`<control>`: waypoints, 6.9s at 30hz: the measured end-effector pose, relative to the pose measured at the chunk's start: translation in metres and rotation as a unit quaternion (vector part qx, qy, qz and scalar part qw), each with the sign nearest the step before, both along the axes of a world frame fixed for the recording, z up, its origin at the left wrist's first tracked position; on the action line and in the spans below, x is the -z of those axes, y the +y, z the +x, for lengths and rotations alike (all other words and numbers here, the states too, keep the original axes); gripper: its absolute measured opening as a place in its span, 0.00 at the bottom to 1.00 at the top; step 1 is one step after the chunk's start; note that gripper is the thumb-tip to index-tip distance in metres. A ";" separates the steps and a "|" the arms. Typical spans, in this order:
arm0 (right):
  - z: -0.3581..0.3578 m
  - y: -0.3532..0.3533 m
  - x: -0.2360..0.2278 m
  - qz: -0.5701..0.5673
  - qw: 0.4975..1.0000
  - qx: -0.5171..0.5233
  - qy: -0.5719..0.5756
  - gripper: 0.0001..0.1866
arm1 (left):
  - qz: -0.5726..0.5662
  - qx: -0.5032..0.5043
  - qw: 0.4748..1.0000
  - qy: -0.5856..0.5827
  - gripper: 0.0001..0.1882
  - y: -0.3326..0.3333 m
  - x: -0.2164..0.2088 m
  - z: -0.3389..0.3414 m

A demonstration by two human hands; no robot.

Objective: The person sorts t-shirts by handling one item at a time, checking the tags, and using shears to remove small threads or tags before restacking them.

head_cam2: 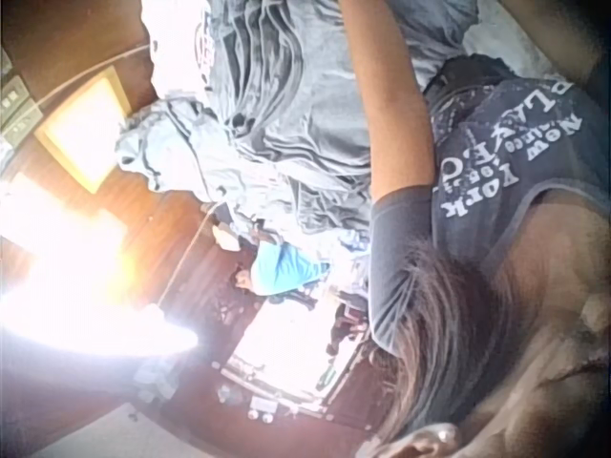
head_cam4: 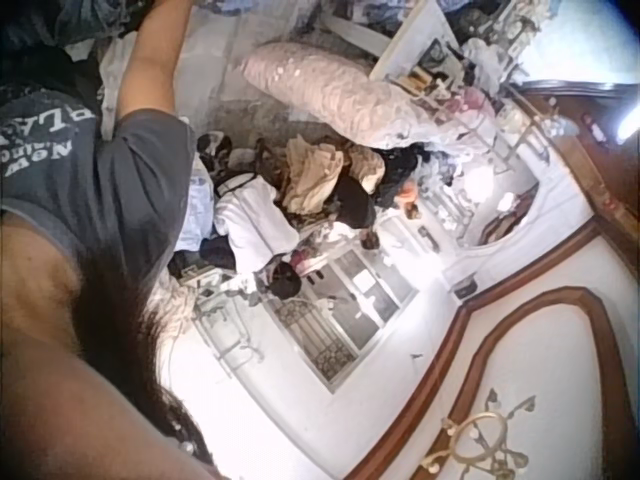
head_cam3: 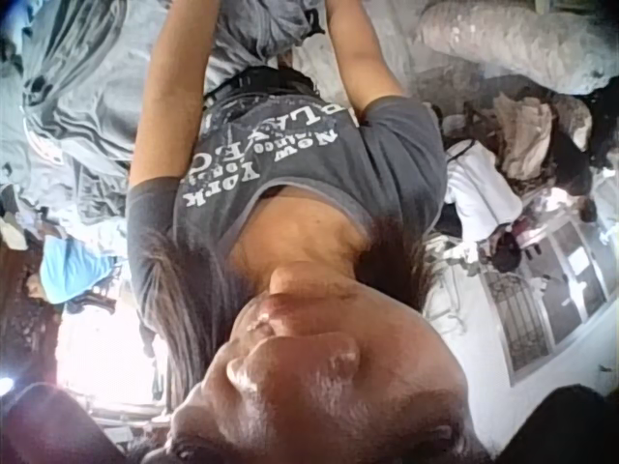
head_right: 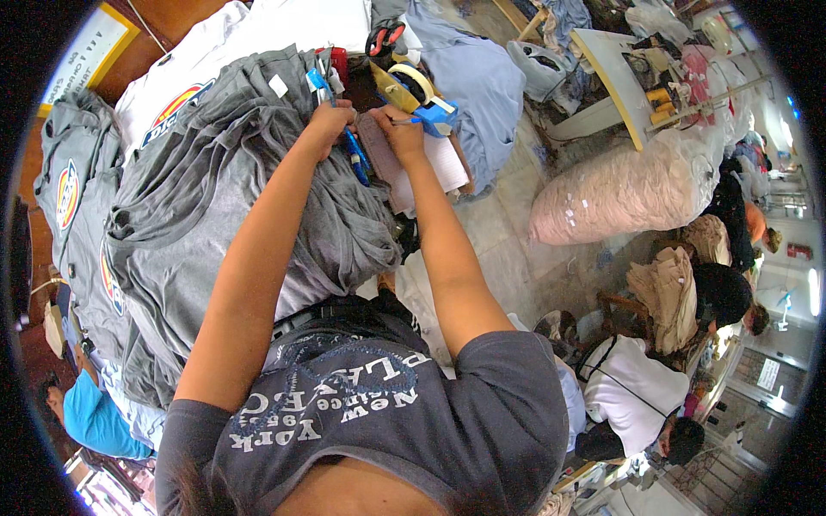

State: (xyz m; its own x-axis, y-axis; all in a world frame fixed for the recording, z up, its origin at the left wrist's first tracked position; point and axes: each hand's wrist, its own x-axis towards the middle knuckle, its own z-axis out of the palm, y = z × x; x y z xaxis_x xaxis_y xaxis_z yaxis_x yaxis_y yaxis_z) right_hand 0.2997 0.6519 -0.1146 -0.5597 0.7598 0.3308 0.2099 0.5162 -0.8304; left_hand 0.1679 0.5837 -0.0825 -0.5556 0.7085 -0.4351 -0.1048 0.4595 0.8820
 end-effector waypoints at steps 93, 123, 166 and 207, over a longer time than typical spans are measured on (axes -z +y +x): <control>0.077 -0.162 -0.241 -0.221 0.947 -0.101 0.208 0.14 | -0.142 -0.116 0.883 0.433 0.29 -0.456 -0.089 0.088; -0.120 -0.008 -0.273 0.218 0.940 -0.174 0.196 0.33 | -0.043 -0.304 0.566 0.765 0.14 -0.372 -0.271 -0.175; 0.048 -0.043 -0.007 0.312 0.897 0.003 -0.312 0.17 | 0.370 -0.424 0.810 -0.162 0.24 -0.403 -0.088 0.077; 0.167 -0.054 -0.110 -0.327 0.932 -0.019 -0.155 0.19 | 0.423 -0.378 0.812 -0.133 0.16 -0.353 -0.109 0.023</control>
State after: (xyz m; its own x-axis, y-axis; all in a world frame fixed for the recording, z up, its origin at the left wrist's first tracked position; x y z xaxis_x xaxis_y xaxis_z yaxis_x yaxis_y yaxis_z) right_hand 0.4662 0.5978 -0.0047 -0.5820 0.7198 -0.3785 0.4839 -0.0675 -0.8725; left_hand 0.1907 0.2304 0.0270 -0.9374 0.3160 -0.1462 -0.3138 -0.5849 0.7480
